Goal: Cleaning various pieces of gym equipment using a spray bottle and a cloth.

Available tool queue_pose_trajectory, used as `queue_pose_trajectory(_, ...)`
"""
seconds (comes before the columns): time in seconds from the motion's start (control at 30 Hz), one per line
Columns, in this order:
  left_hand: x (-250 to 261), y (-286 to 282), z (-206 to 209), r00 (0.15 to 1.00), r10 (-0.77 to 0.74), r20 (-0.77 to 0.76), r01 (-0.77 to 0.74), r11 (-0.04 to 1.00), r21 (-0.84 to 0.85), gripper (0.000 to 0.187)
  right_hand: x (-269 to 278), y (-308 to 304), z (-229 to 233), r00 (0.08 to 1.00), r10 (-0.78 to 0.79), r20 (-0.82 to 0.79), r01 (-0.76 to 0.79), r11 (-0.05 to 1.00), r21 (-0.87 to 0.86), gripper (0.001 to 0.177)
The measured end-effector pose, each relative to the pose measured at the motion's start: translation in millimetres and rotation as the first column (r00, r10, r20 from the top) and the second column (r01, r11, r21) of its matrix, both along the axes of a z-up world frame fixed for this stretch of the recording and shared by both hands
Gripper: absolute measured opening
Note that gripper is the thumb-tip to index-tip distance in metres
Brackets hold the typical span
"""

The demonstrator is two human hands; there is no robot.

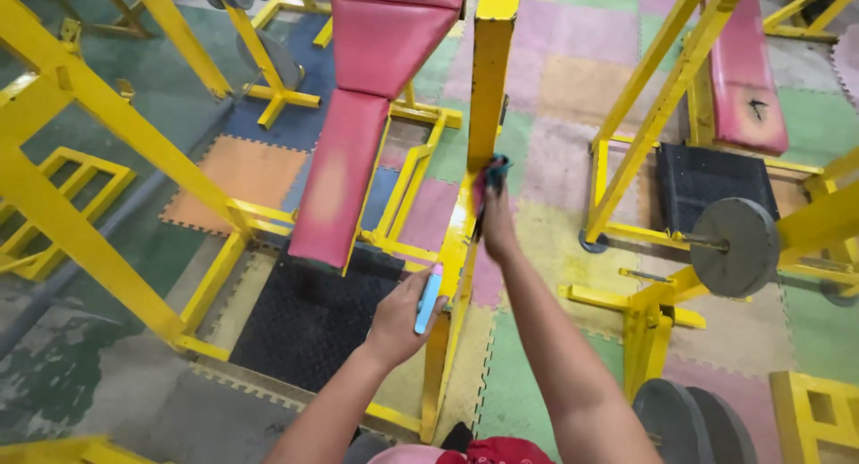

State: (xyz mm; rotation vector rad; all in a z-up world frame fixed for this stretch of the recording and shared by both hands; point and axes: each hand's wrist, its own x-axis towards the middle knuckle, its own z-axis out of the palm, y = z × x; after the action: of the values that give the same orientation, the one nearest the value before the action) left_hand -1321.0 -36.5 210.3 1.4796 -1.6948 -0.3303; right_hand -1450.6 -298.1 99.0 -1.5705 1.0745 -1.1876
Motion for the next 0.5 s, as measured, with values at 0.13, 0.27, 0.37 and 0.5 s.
queue_pose_trajectory(0.13, 4, 4, -2, 1.000, 0.005, 0.016, -0.006, 0.999, 0.046, 0.051, 3, -19, -30, 0.936, 0.045, 0.349, -0.123, 0.971, 0.207, 0.041)
queue_pose_trajectory(0.27, 7, 8, 4, 1.000, -0.006, -0.015, 0.007, 0.998, 0.068, 0.051, 5, 52, 2, 0.945, 0.000, 0.327, -0.096, 0.956, 0.276, 0.041)
queue_pose_trajectory(0.37, 11, 7, -12, 0.997, -0.039, -0.059, 0.035, 0.997, -0.065, 0.050, -4, 118, -8, 0.962, 0.023, 0.272, -0.080, 0.976, 0.201, 0.040)
queue_pose_trajectory(0.5, 14, 10, -25, 0.998, -0.041, -0.042, 0.040, 0.999, -0.012, 0.042, -11, 208, -2, 0.970, -0.026, 0.243, -0.044, 0.959, 0.278, 0.041)
